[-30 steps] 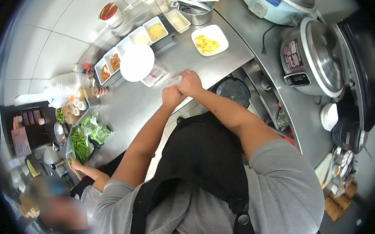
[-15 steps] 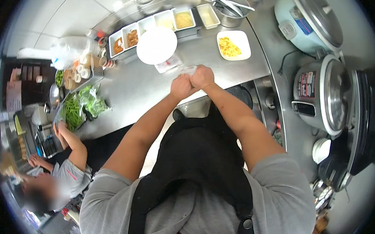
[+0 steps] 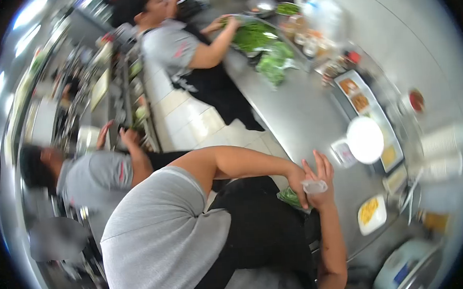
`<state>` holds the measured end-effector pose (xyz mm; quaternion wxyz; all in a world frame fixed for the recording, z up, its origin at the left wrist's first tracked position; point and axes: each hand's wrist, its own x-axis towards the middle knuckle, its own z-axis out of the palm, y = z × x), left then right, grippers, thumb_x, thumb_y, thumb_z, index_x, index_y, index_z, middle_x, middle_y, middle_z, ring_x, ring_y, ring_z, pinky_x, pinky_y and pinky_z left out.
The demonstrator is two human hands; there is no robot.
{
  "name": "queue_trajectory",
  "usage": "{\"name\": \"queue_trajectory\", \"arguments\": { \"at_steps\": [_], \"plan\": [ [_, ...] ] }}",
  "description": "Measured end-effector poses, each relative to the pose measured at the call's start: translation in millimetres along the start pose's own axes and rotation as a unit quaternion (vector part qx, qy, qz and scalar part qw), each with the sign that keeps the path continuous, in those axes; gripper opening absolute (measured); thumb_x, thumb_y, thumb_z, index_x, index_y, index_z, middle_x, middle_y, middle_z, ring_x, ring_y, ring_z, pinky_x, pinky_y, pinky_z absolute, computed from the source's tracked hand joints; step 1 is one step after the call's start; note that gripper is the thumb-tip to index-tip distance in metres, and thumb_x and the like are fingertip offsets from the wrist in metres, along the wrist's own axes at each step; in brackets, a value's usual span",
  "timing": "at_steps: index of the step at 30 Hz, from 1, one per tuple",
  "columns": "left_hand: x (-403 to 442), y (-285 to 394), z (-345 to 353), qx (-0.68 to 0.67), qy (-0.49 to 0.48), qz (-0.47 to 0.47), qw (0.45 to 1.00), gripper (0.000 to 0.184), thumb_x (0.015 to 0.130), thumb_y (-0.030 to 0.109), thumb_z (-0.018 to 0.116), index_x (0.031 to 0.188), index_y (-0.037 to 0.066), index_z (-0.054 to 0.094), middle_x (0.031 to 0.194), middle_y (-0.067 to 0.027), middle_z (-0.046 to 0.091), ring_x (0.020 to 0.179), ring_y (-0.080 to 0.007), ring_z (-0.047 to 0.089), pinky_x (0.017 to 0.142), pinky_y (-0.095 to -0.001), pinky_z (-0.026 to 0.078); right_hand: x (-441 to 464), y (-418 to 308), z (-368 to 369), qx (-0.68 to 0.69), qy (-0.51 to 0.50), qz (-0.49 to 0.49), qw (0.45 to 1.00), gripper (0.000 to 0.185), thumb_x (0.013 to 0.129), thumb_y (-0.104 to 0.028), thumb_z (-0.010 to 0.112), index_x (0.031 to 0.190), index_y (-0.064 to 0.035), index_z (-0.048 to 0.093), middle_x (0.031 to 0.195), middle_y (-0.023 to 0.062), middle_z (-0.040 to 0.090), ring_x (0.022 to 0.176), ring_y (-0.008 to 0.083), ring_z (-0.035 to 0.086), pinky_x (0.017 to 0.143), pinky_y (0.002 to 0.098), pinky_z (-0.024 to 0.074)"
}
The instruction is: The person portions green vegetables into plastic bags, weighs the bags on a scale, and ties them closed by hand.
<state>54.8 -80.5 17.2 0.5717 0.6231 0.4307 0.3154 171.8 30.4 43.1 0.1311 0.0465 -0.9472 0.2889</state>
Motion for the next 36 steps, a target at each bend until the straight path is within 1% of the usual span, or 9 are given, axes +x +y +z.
{"name": "queue_trajectory", "arguments": {
  "at_steps": [8,14,18,21,22,25,27,31,36],
  "plan": [
    [-54.4,48.4,14.3,-0.003,0.096,0.043,0.994,0.047,0.112,0.034,0.039,0.115,0.004,0.074,0.119,-0.0098,0.072,0.115,-0.0232,0.061,0.103,-0.0344,0.043,96.0,-37.6,-19.8,-0.042,-0.16,-0.349,0.923,0.05,0.086,-0.024,0.061,0.135,-0.0167,0.065,0.146,0.016,0.05,0.128,0.0349,0.05,0.106,0.0497,0.0392],
    [-94.7,-50.0,16.6,0.237,0.209,0.163,0.935,0.031,0.106,0.021,0.049,0.123,0.002,0.067,0.12,-0.0148,0.069,0.11,-0.0273,0.063,0.102,-0.036,0.045,116.1,-53.8,14.6,-0.084,-0.109,-0.416,0.899,0.027,0.086,-0.028,0.065,0.105,-0.0089,0.069,0.083,0.0059,0.059,0.079,0.0239,0.06,0.072,0.0417,0.0459],
    [-134.6,-28.8,18.0,0.2,0.289,0.039,0.935,0.021,0.095,0.017,0.061,0.109,0.003,0.066,0.113,-0.016,0.068,0.103,-0.0299,0.064,0.095,-0.0405,0.049,119.3,-44.4,45.3,-0.024,0.003,-0.411,0.911,0.022,0.086,-0.032,0.068,0.085,-0.0109,0.062,0.072,0.0059,0.054,0.066,0.0261,0.058,0.06,0.0402,0.0441],
    [-130.0,-69.1,11.3,0.255,0.315,0.027,0.914,0.009,0.09,0.017,0.064,0.095,0.009,0.066,0.097,-0.0128,0.07,0.089,-0.0335,0.065,0.084,-0.0455,0.052,99.3,-35.6,56.4,0.031,0.041,-0.279,0.959,0.021,0.089,-0.031,0.069,0.087,-0.0097,0.065,0.076,0.0104,0.064,0.064,0.0307,0.063,0.057,0.0418,0.0482],
    [-122.4,-55.7,0.1,0.291,0.239,-0.119,0.919,0.023,0.089,0.023,0.064,0.109,0.011,0.067,0.115,-0.0139,0.07,0.1,-0.0333,0.065,0.088,-0.0435,0.053,90.4,-26.6,62.1,0.035,0.036,-0.235,0.971,0.021,0.089,-0.03,0.069,0.09,-0.0091,0.068,0.077,0.0113,0.068,0.066,0.0307,0.067,0.059,0.0409,0.0506],
    [-76.8,-48.4,-4.3,0.304,0.293,-0.021,0.906,0.035,0.084,0.023,0.068,0.118,0.015,0.069,0.135,-0.0153,0.062,0.118,-0.0336,0.062,0.094,-0.0437,0.052,55.4,-10.2,57.3,0.014,0.071,-0.095,0.993,0.021,0.09,-0.029,0.067,0.092,-0.0084,0.071,0.077,0.0124,0.069,0.068,0.0325,0.069,0.062,0.0426,0.0532],
    [-46.7,-37.3,-3.1,0.384,0.213,-0.225,0.87,0.058,0.09,0.031,0.06,0.145,0.017,0.051,0.164,-0.0114,0.031,0.132,-0.0324,0.053,0.101,-0.0504,0.047,27.3,-6.0,51.1,0.045,0.066,0.018,0.997,0.02,0.09,-0.026,0.064,0.095,-0.0099,0.074,0.078,0.0136,0.07,0.072,0.0345,0.07,0.066,0.0455,0.0552],
    [21.1,-49.7,-7.0,0.473,0.119,-0.227,0.843,0.062,0.09,0.032,0.06,0.149,0.018,0.047,0.168,-0.0115,0.021,0.14,-0.0324,0.046,0.105,-0.0554,0.041,-7.2,5.9,24.9,-0.071,-0.023,0.199,0.977,0.025,0.092,-0.023,0.057,0.103,-0.0058,0.073,0.088,0.021,0.072,0.076,0.0386,0.071,0.069,0.0494,0.0568],
    [76.2,-65.3,1.5,0.478,0.193,-0.057,0.855,0.058,0.09,0.035,0.062,0.141,0.009,0.055,0.163,-0.0229,0.027,0.145,-0.0379,0.037,0.109,-0.056,0.036,-33.3,35.6,12.2,-0.011,0.023,0.361,0.932,0.029,0.094,-0.028,0.058,0.095,-0.004,0.073,0.081,0.025,0.07,0.075,0.0422,0.069,0.068,0.0506,0.0561]
  ]
}}
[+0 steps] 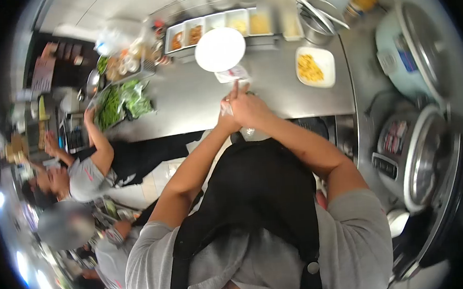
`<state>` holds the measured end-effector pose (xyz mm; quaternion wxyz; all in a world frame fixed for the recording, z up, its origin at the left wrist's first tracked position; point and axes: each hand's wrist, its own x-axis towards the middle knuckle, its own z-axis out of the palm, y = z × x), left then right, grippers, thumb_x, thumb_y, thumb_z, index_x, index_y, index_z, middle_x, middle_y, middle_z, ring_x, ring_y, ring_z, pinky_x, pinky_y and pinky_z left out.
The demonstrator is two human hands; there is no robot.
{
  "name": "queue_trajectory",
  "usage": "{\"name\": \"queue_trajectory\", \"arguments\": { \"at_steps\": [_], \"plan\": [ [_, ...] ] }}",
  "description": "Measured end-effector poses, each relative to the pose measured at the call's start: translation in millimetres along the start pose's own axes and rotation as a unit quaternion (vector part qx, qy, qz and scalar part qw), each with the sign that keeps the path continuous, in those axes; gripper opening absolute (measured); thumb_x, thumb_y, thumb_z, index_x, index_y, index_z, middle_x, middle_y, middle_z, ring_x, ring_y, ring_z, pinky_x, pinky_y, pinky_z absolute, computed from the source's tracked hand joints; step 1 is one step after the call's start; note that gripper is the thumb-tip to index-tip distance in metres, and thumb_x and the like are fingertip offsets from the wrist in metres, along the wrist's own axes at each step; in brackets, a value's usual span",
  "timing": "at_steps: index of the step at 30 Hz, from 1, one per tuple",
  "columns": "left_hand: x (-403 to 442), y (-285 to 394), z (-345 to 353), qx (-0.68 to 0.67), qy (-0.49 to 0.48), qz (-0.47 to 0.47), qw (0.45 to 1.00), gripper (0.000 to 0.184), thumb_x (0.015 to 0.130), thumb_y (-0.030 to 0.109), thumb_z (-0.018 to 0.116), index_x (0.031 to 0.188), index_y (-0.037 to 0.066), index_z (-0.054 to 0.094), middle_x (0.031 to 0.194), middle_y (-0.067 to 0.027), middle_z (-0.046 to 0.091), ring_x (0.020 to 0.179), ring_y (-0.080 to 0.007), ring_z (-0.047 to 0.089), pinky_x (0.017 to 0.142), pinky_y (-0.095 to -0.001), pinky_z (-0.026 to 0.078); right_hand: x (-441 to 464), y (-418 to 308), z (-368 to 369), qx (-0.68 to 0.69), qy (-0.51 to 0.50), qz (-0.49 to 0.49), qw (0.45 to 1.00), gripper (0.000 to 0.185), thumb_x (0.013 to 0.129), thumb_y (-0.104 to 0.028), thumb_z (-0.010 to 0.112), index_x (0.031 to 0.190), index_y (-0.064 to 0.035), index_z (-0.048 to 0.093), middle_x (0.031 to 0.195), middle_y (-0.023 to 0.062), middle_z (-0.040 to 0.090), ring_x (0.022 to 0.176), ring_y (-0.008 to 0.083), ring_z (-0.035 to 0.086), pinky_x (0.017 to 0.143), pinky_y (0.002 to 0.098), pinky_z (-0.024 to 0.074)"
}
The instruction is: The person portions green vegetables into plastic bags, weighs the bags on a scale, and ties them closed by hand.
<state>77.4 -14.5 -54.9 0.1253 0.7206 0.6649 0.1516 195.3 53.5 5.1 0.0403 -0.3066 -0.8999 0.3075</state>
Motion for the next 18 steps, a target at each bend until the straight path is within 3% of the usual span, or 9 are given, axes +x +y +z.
{"name": "queue_trajectory", "arguments": {
  "at_steps": [3,4,5,7,8,10,15,17,18],
  "plan": [
    [0.3,42.3,-54.9,0.156,0.029,0.045,0.986,0.066,0.085,0.049,0.069,0.138,0.013,0.06,0.152,-0.0243,0.044,0.143,-0.0395,0.038,0.11,-0.0533,0.035,-1.5,21.4,-45.8,0.058,-0.028,0.013,0.998,0.038,0.097,-0.033,0.055,0.092,0.0018,0.071,0.08,0.0281,0.068,0.078,0.0446,0.069,0.071,0.0522,0.0548],
    [1.9,47.5,-72.5,0.148,0.054,0.123,0.98,0.063,0.087,0.046,0.07,0.14,0.015,0.058,0.118,-0.02,0.067,0.118,-0.0363,0.061,0.098,-0.0502,0.048,-2.6,29.6,-55.9,0.078,-0.058,-0.022,0.995,0.046,0.1,-0.036,0.053,0.091,0.0055,0.07,0.08,0.0303,0.068,0.08,0.046,0.069,0.074,0.0535,0.0539],
    [-0.6,47.3,-83.6,0.139,0.046,0.145,0.979,0.063,0.087,0.046,0.07,0.14,0.015,0.058,0.118,-0.02,0.067,0.118,-0.0363,0.061,0.098,-0.0502,0.048,-0.1,38.5,-59.9,0.082,-0.047,-0.001,0.996,0.046,0.1,-0.036,0.053,0.091,0.0055,0.07,0.08,0.0303,0.068,0.08,0.046,0.069,0.074,0.0535,0.0539],
    [-6.2,49.0,-104.6,0.173,-0.175,0.251,0.936,0.053,0.091,0.029,0.065,0.142,0.019,0.057,0.082,-0.0102,0.068,0.078,-0.0263,0.071,0.069,-0.0401,0.057,4.2,47.4,-69.4,0.061,-0.085,-0.006,0.994,0.047,0.099,-0.038,0.051,0.092,0.0036,0.071,0.084,0.0305,0.068,0.082,0.0463,0.068,0.076,0.053,0.053],
    [2.6,51.1,-113.9,0.171,-0.174,0.264,0.933,0.053,0.091,0.029,0.065,0.142,0.019,0.057,0.082,-0.0102,0.068,0.078,-0.0263,0.071,0.069,-0.0401,0.057,5.3,46.8,-73.2,0.059,-0.078,0.006,0.995,0.047,0.099,-0.038,0.051,0.092,0.0036,0.071,0.084,0.0305,0.068,0.082,0.0463,0.068,0.076,0.053,0.053],
    [31.6,57.0,-133.9,0.317,-0.091,0.364,0.871,0.051,0.088,0.016,0.059,0.138,0.024,0.06,0.064,-0.0002,0.06,0.053,-0.016,0.062,0.047,-0.0293,0.048,7.9,36.6,-92.2,0.088,-0.094,-0.026,0.991,0.042,0.096,-0.033,0.053,0.083,0.0038,0.069,0.079,0.0301,0.066,0.076,0.0468,0.065,0.072,0.0524,0.0518],
    [103.8,43.2,-164.5,0.377,0.017,0.465,0.801,0.046,0.088,0.02,0.06,0.134,0.026,0.063,0.063,-0.001,0.059,0.054,-0.0164,0.062,0.05,-0.0338,0.051,18.1,21.3,-163.2,0.024,-0.004,-0.047,0.999,0.051,0.099,-0.04,0.047,0.076,0.0009,0.067,0.069,0.0229,0.066,0.069,0.0394,0.066,0.069,0.0496,0.051],
    [122.2,43.4,-181.1,0.365,0.036,0.506,0.781,0.044,0.087,0.019,0.06,0.129,0.025,0.066,0.064,-0.0017,0.058,0.054,-0.0155,0.062,0.048,-0.033,0.05,27.2,30.1,-179.6,0.115,-0.018,-0.014,0.993,0.057,0.101,-0.045,0.046,0.068,-0.0018,0.064,0.064,0.0164,0.064,0.062,0.0322,0.062,0.063,0.0453,0.0496],
    [130.0,45.2,-187.8,0.365,0.072,0.526,0.765,0.041,0.084,0.02,0.062,0.125,0.022,0.067,0.063,-0.0007,0.056,0.054,-0.0157,0.061,0.049,-0.0324,0.049,28.2,30.5,-184.9,0.142,0.003,0.0,0.99,0.055,0.102,-0.044,0.046,0.065,-0.0058,0.059,0.057,0.0074,0.056,0.053,0.0207,0.053,0.054,0.0374,0.043]
  ]
}}
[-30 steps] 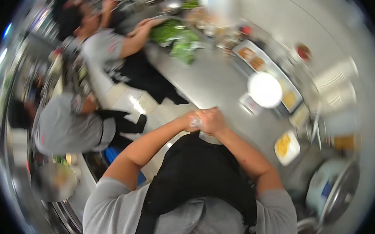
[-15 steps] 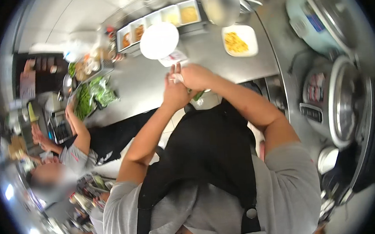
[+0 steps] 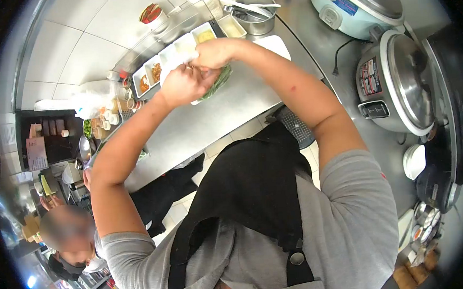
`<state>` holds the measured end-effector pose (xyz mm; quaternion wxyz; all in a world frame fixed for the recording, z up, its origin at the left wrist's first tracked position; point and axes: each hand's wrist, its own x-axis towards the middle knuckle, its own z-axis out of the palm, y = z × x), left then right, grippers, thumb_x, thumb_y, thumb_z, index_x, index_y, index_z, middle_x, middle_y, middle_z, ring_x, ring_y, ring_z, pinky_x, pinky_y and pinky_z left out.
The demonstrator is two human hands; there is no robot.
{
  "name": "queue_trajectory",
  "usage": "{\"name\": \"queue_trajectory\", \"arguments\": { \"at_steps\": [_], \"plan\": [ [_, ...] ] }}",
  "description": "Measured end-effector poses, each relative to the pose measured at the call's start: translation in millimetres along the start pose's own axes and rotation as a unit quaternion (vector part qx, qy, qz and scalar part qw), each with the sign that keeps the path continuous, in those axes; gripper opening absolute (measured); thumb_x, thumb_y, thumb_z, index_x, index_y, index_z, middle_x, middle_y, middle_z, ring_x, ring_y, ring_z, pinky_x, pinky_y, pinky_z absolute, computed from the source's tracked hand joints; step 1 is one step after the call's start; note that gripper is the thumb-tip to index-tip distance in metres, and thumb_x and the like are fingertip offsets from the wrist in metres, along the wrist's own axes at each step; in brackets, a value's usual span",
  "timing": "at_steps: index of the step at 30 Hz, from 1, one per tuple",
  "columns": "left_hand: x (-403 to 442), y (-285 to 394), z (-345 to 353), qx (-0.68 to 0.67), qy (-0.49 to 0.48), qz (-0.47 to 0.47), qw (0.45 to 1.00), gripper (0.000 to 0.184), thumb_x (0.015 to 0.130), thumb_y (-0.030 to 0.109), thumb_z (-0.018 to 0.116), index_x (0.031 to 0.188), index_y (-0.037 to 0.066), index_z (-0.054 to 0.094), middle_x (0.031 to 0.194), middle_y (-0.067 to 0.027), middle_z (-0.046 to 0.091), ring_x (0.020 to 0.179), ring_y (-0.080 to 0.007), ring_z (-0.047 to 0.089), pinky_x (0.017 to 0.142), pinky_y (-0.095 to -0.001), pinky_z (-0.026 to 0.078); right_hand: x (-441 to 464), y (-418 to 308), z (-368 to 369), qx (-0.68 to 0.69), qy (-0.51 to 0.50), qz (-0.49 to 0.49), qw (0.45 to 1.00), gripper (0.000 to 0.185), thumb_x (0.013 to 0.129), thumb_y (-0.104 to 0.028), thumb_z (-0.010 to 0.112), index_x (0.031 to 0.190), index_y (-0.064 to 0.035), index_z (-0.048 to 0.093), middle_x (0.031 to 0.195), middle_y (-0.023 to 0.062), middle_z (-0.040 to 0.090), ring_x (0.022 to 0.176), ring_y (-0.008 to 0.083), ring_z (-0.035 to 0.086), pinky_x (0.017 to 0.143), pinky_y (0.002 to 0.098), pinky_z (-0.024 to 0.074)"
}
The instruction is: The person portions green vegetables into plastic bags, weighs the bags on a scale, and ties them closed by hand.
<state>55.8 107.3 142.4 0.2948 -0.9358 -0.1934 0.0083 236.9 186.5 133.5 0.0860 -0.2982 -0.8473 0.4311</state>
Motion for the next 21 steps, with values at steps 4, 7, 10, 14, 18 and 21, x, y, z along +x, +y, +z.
{"name": "queue_trajectory", "arguments": {
  "at_steps": [4,7,10,14,18,21],
  "plan": [
    [14.3,-21.6,-37.0,0.021,0.03,0.009,0.999,0.038,0.079,0.02,0.063,0.115,0.008,0.068,0.083,-0.0036,0.062,0.082,-0.0167,0.065,0.073,-0.031,0.053,-8.6,-5.4,-21.8,0.255,-0.001,0.085,0.963,0.054,0.103,-0.054,0.049,0.072,-0.0107,0.057,0.052,-0.0045,0.036,0.042,0.0088,0.026,0.042,0.029,0.019],
    [14.1,-16.0,-50.8,0.0,-0.008,0.029,1.0,0.035,0.077,0.019,0.062,0.107,0.004,0.07,0.109,-0.0058,0.063,0.109,-0.0196,0.06,0.093,-0.0325,0.05,-4.6,19.0,-1.0,0.333,0.023,0.1,0.937,0.055,0.102,-0.057,0.05,0.076,-0.0097,0.06,0.053,-0.004,0.041,0.042,0.0101,0.031,0.042,0.029,0.0228],
    [9.0,3.6,-49.1,-0.104,0.03,0.091,0.99,0.033,0.073,0.02,0.064,0.097,-0.001,0.071,0.114,-0.0089,0.065,0.107,-0.0246,0.061,0.093,-0.0354,0.052,3.6,50.0,39.5,0.285,0.03,0.116,0.951,0.064,0.102,-0.063,0.045,0.074,-0.0074,0.062,0.052,0.001,0.047,0.043,0.0132,0.041,0.042,0.0311,0.0304],
    [-21.5,58.4,1.6,-0.297,-0.015,-0.038,0.954,0.031,0.072,0.019,0.064,0.092,-0.003,0.07,0.11,-0.0153,0.064,0.098,-0.027,0.065,0.079,-0.0361,0.057,-12.9,60.8,92.8,0.177,0.035,0.118,0.977,0.074,0.1,-0.065,0.044,0.067,-0.0024,0.064,0.052,0.01,0.056,0.045,0.0191,0.052,0.045,0.0354,0.0402],
    [-29.4,98.3,12.0,-0.279,-0.076,-0.081,0.954,0.017,0.075,0.015,0.062,0.078,0.001,0.07,0.096,-0.0135,0.066,0.092,-0.0271,0.067,0.078,-0.0383,0.058,-18.4,82.4,147.0,0.301,0.038,0.221,0.927,0.054,0.1,-0.046,0.058,0.068,-0.0031,0.064,0.055,0.0093,0.058,0.049,0.0187,0.054,0.046,0.0357,0.0418],
    [-35.8,122.4,26.0,-0.357,-0.12,-0.193,0.906,0.014,0.079,0.013,0.061,0.08,0.004,0.072,0.089,-0.0122,0.067,0.088,-0.0278,0.069,0.079,-0.0391,0.057,-31.2,106.2,198.7,0.333,0.069,0.186,0.922,0.04,0.099,-0.03,0.059,0.069,-0.0042,0.063,0.055,0.0071,0.058,0.048,0.0167,0.052,0.046,0.0352,0.0416]
  ]
}}
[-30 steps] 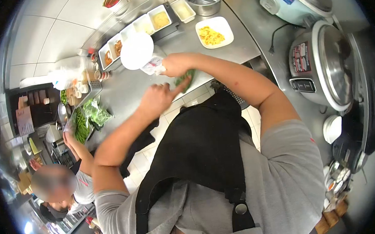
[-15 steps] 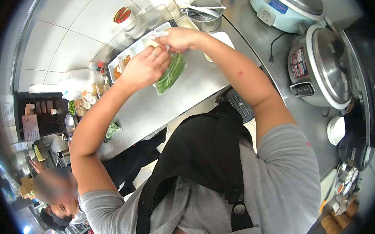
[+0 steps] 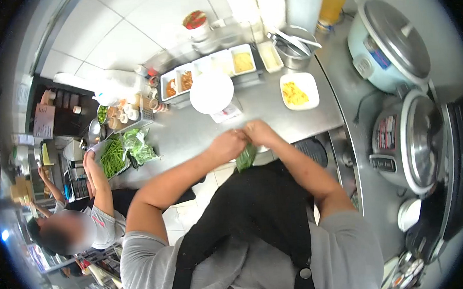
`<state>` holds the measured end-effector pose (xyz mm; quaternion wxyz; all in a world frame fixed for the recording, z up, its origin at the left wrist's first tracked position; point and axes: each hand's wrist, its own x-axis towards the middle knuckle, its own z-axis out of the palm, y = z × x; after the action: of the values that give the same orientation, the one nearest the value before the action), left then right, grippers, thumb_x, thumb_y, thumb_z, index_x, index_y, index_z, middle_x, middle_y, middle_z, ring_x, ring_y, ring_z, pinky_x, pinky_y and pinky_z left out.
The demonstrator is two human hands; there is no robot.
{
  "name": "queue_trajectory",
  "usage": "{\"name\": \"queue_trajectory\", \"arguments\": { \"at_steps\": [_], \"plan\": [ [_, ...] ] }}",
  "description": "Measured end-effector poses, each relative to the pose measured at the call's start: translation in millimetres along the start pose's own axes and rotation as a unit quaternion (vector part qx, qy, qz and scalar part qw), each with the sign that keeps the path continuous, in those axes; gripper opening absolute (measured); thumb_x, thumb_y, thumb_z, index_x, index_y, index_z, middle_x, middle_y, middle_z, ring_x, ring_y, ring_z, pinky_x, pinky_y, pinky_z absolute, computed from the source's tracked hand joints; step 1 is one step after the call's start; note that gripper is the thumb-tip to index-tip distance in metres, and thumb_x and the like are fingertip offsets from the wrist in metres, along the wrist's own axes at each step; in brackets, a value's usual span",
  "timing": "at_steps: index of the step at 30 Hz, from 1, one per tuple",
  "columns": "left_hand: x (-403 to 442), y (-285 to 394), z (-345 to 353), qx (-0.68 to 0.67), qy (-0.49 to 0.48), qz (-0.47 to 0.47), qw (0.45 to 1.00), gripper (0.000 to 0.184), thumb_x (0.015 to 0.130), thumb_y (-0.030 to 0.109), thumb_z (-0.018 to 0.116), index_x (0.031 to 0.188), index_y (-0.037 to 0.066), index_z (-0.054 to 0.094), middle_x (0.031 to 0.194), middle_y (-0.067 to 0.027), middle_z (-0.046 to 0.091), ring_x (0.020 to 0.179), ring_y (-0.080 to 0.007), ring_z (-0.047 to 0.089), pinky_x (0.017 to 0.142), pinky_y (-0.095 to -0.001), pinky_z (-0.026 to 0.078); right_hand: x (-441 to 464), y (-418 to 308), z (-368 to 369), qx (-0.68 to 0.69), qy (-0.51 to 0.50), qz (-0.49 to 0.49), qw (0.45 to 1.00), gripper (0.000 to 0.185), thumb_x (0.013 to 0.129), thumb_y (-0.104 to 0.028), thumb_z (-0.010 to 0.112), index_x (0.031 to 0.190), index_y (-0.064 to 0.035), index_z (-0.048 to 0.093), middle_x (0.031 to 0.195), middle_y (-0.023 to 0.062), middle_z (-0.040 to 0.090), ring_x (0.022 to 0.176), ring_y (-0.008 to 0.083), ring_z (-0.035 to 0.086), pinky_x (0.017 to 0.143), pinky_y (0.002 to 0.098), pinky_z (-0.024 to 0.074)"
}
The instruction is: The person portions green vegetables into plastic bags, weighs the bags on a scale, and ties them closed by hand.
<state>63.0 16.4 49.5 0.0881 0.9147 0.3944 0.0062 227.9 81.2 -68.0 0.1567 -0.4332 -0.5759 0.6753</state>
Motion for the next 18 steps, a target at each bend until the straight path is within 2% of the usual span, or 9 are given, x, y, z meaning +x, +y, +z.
{"name": "queue_trajectory", "arguments": {
  "at_steps": [2,4,8,11,13,14,15,17,18],
  "plan": [
    [-4.4,4.9,18.9,-0.102,-0.049,-0.144,0.983,0.016,0.081,0.008,0.059,0.085,0.006,0.075,0.09,-0.0151,0.071,0.087,-0.0315,0.071,0.079,-0.0415,0.057,-21.1,-18.8,4.7,-0.071,-0.015,-0.053,0.996,0.035,0.098,-0.023,0.058,0.068,-0.0033,0.061,0.056,0.0069,0.059,0.047,0.0156,0.053,0.046,0.0333,0.0427],
    [-4.4,5.1,25.3,-0.127,-0.071,-0.25,0.957,0.016,0.08,0.007,0.061,0.087,0.004,0.075,0.086,-0.02,0.072,0.083,-0.0366,0.072,0.075,-0.0468,0.058,-42.2,-55.5,9.6,-0.066,-0.037,-0.017,0.997,0.035,0.098,-0.019,0.057,0.068,-0.0013,0.06,0.057,0.0082,0.06,0.049,0.0157,0.057,0.047,0.0325,0.0442],
    [-18.7,-1.0,16.4,-0.153,-0.059,-0.338,0.927,0.014,0.077,0.011,0.066,0.084,0.003,0.075,0.085,-0.0215,0.073,0.084,-0.0369,0.073,0.074,-0.0471,0.059,-27.2,-33.3,27.1,-0.018,-0.068,-0.008,0.997,0.024,0.1,-0.003,0.053,0.078,0.0015,0.061,0.066,0.006,0.063,0.055,0.0143,0.062,0.051,0.0291,0.0508],
    [-30.3,-13.0,25.5,-0.193,-0.022,-0.343,0.919,0.013,0.075,0.011,0.067,0.079,0.001,0.075,0.082,-0.0233,0.072,0.076,-0.0385,0.072,0.07,-0.046,0.059,-24.6,-23.6,38.2,-0.001,-0.084,-0.014,0.996,0.019,0.099,0.0,0.055,0.083,0.0037,0.065,0.071,0.0067,0.066,0.06,0.015,0.065,0.057,0.0296,0.0549],
    [-39.1,-24.8,33.1,-0.254,-0.1,-0.306,0.912,0.016,0.074,0.01,0.066,0.077,-0.002,0.076,0.076,-0.0226,0.072,0.065,-0.034,0.072,0.063,-0.0417,0.059,-31.4,-30.0,45.2,-0.052,-0.096,-0.043,0.993,0.018,0.099,-0.001,0.056,0.086,0.004,0.066,0.072,0.007,0.066,0.062,0.0145,0.066,0.057,0.0294,0.0554],
    [-45.6,-31.2,44.2,-0.252,-0.092,-0.31,0.912,0.016,0.074,0.01,0.066,0.077,-0.002,0.076,0.076,-0.0226,0.072,0.065,-0.034,0.072,0.063,-0.0417,0.059,-36.0,-33.7,48.4,-0.093,-0.098,-0.062,0.989,0.017,0.1,-0.002,0.057,0.089,0.0042,0.068,0.072,0.0074,0.067,0.063,0.0141,0.067,0.058,0.0292,0.0559],
    [-54.2,-39.0,60.8,-0.35,-0.093,-0.266,0.893,0.017,0.074,0.011,0.066,0.078,-0.003,0.076,0.073,-0.0212,0.072,0.062,-0.03,0.071,0.061,-0.0393,0.059,-39.7,-35.3,50.3,-0.099,-0.102,-0.068,0.988,0.017,0.1,-0.002,0.057,0.089,0.0042,0.068,0.072,0.0074,0.067,0.063,0.0141,0.067,0.058,0.0292,0.0559],
    [-65.7,-29.6,32.3,-0.528,-0.117,-0.363,0.759,0.02,0.074,0.013,0.069,0.08,-0.005,0.076,0.068,-0.0157,0.071,0.059,-0.0199,0.07,0.055,-0.0341,0.058,-44.3,-40.2,55.2,-0.162,-0.119,-0.11,0.973,0.013,0.098,-0.001,0.058,0.094,0.005,0.069,0.074,0.0098,0.069,0.064,0.0145,0.069,0.059,0.0291,0.0559],
    [-72.3,-26.3,25.4,-0.529,-0.11,-0.366,0.758,0.02,0.074,0.013,0.069,0.08,-0.005,0.076,0.068,-0.0157,0.071,0.059,-0.0199,0.07,0.055,-0.0341,0.058,-47.4,-45.1,59.0,-0.166,-0.125,-0.113,0.972,0.013,0.098,-0.001,0.058,0.094,0.005,0.069,0.074,0.0098,0.069,0.064,0.0145,0.069,0.059,0.0291,0.0559]
  ]
}}
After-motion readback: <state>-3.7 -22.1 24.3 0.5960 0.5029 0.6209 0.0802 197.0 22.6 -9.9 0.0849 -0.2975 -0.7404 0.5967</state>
